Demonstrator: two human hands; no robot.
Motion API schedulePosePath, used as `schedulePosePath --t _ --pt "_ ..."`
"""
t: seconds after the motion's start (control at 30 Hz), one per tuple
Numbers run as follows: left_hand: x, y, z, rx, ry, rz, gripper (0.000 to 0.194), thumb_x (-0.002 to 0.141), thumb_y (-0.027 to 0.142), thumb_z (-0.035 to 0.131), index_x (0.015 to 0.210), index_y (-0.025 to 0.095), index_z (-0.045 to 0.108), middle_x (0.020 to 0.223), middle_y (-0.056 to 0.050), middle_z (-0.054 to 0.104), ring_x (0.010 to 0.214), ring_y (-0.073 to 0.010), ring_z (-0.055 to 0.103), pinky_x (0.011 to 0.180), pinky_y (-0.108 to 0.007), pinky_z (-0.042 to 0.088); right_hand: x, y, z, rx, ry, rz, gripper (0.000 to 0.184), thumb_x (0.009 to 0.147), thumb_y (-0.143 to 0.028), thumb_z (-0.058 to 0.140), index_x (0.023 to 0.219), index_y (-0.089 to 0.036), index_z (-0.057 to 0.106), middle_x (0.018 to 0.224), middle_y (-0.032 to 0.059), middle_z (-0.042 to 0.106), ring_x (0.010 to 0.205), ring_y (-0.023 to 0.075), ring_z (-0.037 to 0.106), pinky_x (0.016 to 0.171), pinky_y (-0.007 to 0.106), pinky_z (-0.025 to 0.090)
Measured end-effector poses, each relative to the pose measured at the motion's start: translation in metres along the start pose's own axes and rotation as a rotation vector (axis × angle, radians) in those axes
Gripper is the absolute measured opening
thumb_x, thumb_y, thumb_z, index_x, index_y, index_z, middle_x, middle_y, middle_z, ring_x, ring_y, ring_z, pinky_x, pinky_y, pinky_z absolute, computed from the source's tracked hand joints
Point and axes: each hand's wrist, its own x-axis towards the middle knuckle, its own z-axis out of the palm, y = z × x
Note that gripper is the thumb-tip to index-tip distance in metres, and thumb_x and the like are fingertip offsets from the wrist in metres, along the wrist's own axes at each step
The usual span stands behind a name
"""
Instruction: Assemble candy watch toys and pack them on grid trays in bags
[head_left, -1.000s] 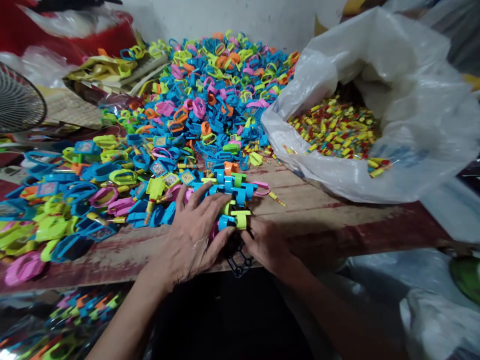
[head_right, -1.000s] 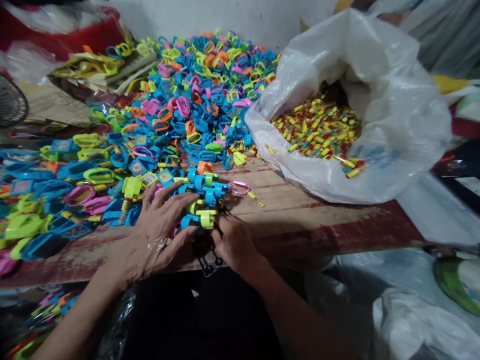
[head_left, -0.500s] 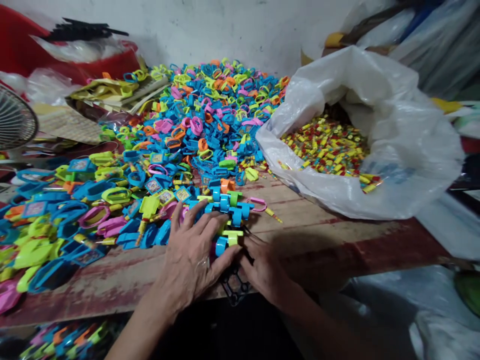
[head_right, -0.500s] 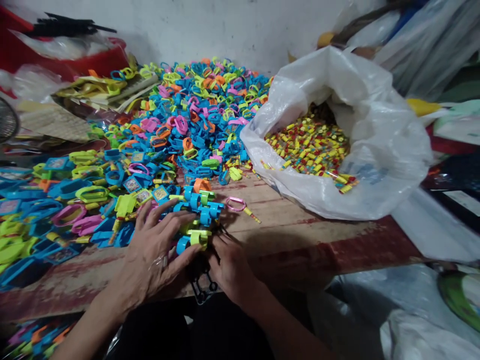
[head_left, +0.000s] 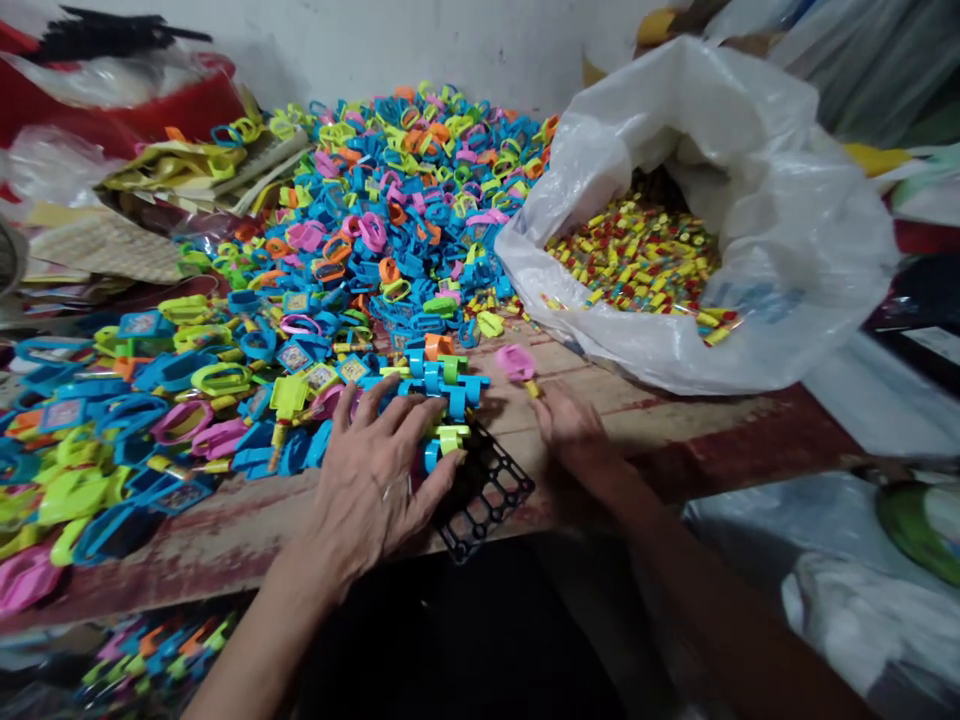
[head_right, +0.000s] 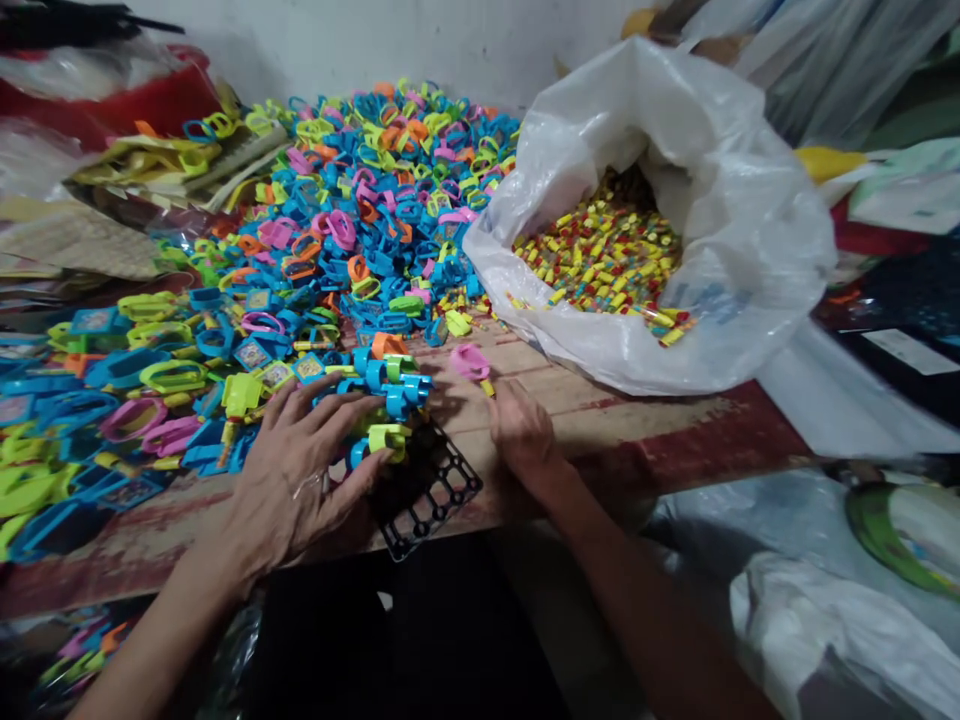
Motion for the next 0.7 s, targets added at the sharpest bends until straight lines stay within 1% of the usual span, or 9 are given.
schedulePosePath --t 0.07,0.13,0.23,0.3,0.4,0.47,0.57,0.63,0.7 --pt "0.000 -0.001 0.003 -0.008 0.010 -0.005 0.042 0.092 0.046 0.052 0.128 0.023 0.057 0.124 -0.007 0.065 0.132 -0.0350 0.042 0.115 -0.062 0.022 -0.010 -0.009 -0.011 0.152 -0.018 0.044 0.010 0.089 -0.024 0.054 0.086 -0.018 0.063 0.075 0.0055 0.066 0.070 0.0196 0.061 0.065 0.028 0.043" --pt "-0.001 -0.002 0.006 -0.018 0.022 -0.008 0.041 0.092 0.045 0.052 0.127 0.024 0.057 0.126 -0.007 0.064 0.132 -0.0350 0.042 0.115 -0.063 0.020 -0.022 -0.022 -0.016 0.317 -0.052 0.068 0.012 0.086 -0.029 0.059 0.080 -0.020 0.063 0.069 0.0016 0.066 0.066 0.0179 0.062 0.064 0.026 0.045" --pt "-0.001 -0.001 0.007 -0.022 0.030 -0.004 0.039 0.092 0.043 0.052 0.126 0.024 0.056 0.128 -0.006 0.063 0.133 -0.0344 0.041 0.115 -0.062 0.019 -0.034 -0.039 -0.011 0.537 -0.096 0.015 0.013 0.085 -0.030 0.062 0.077 -0.021 0.065 0.074 0.0010 0.071 0.071 0.0175 0.066 0.071 0.027 0.050" --pt "-0.001 0.000 0.007 -0.014 0.029 0.000 0.039 0.092 0.044 0.052 0.126 0.024 0.055 0.128 -0.006 0.063 0.133 -0.0343 0.041 0.116 -0.062 0.020 -0.035 -0.046 -0.002 0.607 -0.099 -0.007 0.008 0.084 -0.027 0.064 0.081 -0.021 0.069 0.083 0.0020 0.074 0.078 0.0183 0.069 0.077 0.028 0.052" --pt "0.000 0.001 0.005 -0.004 0.022 -0.005 0.040 0.092 0.045 0.051 0.126 0.023 0.055 0.126 -0.006 0.064 0.133 -0.0344 0.040 0.115 -0.062 0.020 -0.030 -0.050 0.008 0.595 -0.088 -0.034 0.012 0.083 -0.022 0.064 0.092 -0.022 0.072 0.091 0.0030 0.076 0.085 0.0193 0.070 0.081 0.028 0.053" --pt "0.000 0.001 0.005 -0.005 0.024 -0.010 0.040 0.093 0.044 0.051 0.126 0.023 0.055 0.125 -0.006 0.064 0.133 -0.0341 0.040 0.116 -0.063 0.020 -0.026 -0.051 0.010 0.556 -0.102 -0.102 0.018 0.083 -0.018 0.060 0.097 -0.022 0.072 0.093 0.0044 0.075 0.089 0.0200 0.070 0.084 0.029 0.053" --pt "0.000 0.002 0.006 -0.018 0.025 -0.017 0.040 0.093 0.044 0.051 0.126 0.023 0.055 0.124 -0.006 0.064 0.133 -0.0337 0.040 0.116 -0.062 0.018 -0.023 -0.051 0.009 0.524 -0.124 -0.188 0.021 0.083 -0.013 0.056 0.097 -0.020 0.071 0.098 0.0070 0.075 0.095 0.0212 0.069 0.088 0.031 0.052" --pt "0.000 0.003 0.006 -0.027 0.030 -0.028 0.040 0.093 0.045 0.051 0.125 0.022 0.056 0.124 -0.006 0.064 0.133 -0.0339 0.041 0.117 -0.062 0.017 -0.022 -0.053 0.008 0.492 -0.143 -0.173 0.021 0.083 -0.013 0.056 0.096 -0.020 0.070 0.097 0.0076 0.074 0.093 0.0217 0.069 0.086 0.031 0.053" --pt "0.000 0.005 0.006 -0.033 0.045 -0.047 0.046 0.093 0.045 0.051 0.132 0.022 0.051 0.123 -0.007 0.065 0.133 -0.0341 0.041 0.117 -0.063 0.017 -0.022 -0.055 0.008 0.446 -0.164 -0.144 0.020 0.083 -0.014 0.056 0.096 -0.020 0.070 0.096 0.0077 0.074 0.090 0.0218 0.070 0.083 0.031 0.053"
